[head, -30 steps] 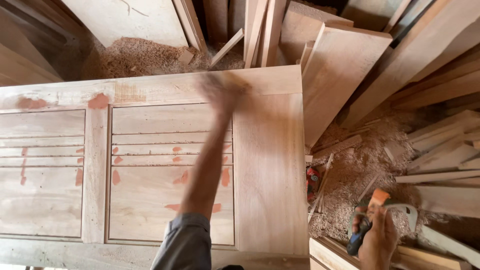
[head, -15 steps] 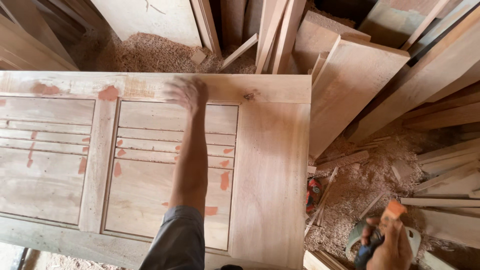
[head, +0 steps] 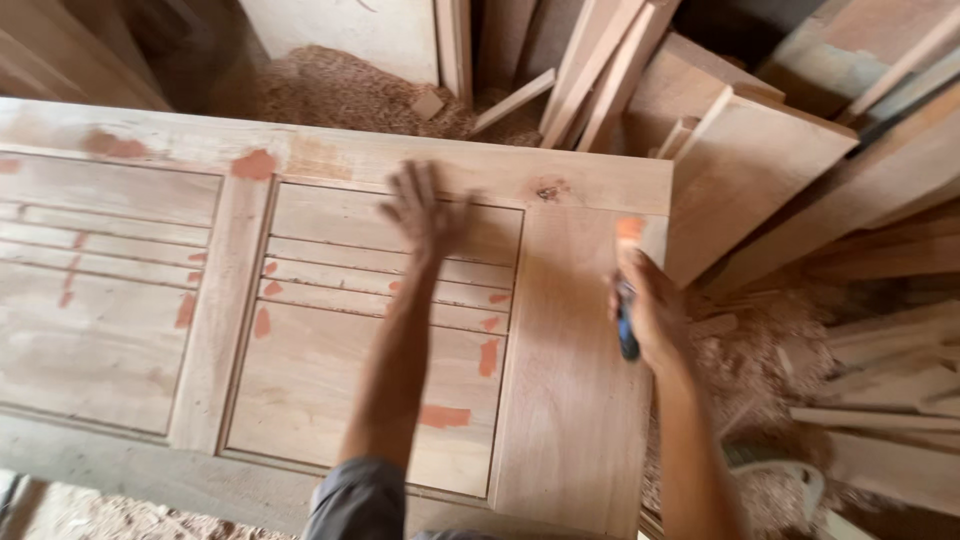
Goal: The person applies a reddish-orange filler material into grooves and holes on a wooden door using a small putty knife and their fingers, smoothing the material across the surface.
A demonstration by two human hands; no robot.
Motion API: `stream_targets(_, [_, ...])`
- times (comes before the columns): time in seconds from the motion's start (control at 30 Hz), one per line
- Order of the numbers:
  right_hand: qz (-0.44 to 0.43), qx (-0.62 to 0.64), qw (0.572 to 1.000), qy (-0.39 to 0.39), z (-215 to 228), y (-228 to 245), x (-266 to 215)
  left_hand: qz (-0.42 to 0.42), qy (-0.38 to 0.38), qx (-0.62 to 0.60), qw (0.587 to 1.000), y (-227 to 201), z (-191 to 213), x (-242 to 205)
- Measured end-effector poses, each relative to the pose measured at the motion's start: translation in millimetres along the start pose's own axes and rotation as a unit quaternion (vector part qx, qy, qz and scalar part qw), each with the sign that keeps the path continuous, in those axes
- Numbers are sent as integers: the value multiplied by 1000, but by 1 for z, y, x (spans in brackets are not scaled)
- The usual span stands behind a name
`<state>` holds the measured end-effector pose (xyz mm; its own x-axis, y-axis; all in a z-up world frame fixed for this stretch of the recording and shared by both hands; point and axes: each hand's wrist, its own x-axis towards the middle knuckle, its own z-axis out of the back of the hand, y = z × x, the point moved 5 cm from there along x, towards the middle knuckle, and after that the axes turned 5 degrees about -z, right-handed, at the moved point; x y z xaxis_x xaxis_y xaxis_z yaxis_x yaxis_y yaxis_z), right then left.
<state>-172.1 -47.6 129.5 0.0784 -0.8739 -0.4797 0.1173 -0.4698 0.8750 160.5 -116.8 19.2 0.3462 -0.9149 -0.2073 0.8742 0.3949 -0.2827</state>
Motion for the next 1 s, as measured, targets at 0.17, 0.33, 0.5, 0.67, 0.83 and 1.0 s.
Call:
stream_targets(0.17, [128,-476,863,-110,-51,-20,95,-99,-124,-58,986,48,-15,-31])
stream_targets(0.33, [325,-566,733,-192,-90,-33,130,-101,-144,-75,982,50,-26,-46])
stream_targets(0.5, [164,-629,758,-62,-89,-58,157,-103,-166,-80,977,51,-16,-52])
stream_targets(0.67, [255,-708,654,-78,-88,-26,150,-102,-170,-92,976,47,-13,-52])
stream_targets(0.83, [65,-697,714,-2,-68,6,125,-98,-186,-89,973,47,-8,-50])
stream_targets(1.0, [226,-669,707,14,-87,41,120,-98,-184,-81,975,47,-9,-54])
